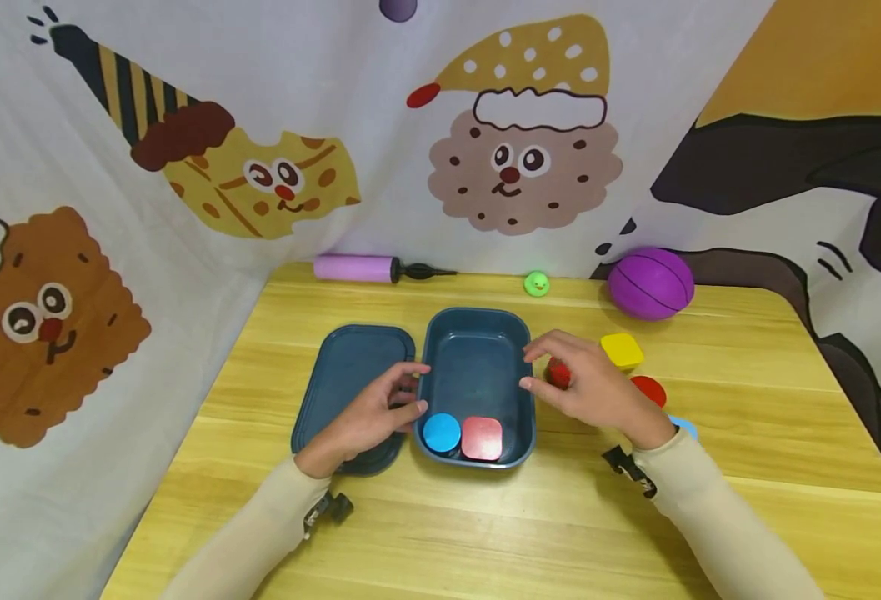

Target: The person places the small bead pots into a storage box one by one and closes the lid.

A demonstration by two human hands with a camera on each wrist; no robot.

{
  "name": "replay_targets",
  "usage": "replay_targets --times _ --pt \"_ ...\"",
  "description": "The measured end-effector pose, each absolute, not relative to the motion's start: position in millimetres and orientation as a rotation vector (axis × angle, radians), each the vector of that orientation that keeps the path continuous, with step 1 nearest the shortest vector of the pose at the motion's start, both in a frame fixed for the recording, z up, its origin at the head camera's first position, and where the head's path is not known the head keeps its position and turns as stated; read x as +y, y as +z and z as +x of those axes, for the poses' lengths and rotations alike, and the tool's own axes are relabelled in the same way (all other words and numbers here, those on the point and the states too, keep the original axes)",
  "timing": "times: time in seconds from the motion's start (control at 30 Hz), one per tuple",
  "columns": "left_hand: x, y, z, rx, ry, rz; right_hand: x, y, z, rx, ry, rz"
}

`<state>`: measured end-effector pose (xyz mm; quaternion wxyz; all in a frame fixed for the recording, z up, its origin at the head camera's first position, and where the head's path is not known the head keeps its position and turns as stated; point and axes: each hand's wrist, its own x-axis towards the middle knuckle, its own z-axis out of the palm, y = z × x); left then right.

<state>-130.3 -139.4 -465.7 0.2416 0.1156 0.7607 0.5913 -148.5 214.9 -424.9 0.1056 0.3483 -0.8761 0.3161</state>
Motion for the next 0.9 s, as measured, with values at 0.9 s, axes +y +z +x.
replay_targets --times 0.9 --pt "-141.7 -467.6 -131.5 2.073 1.628 0.323 339.2 -421.3 -165.5 -2.975 0.936 0.495"
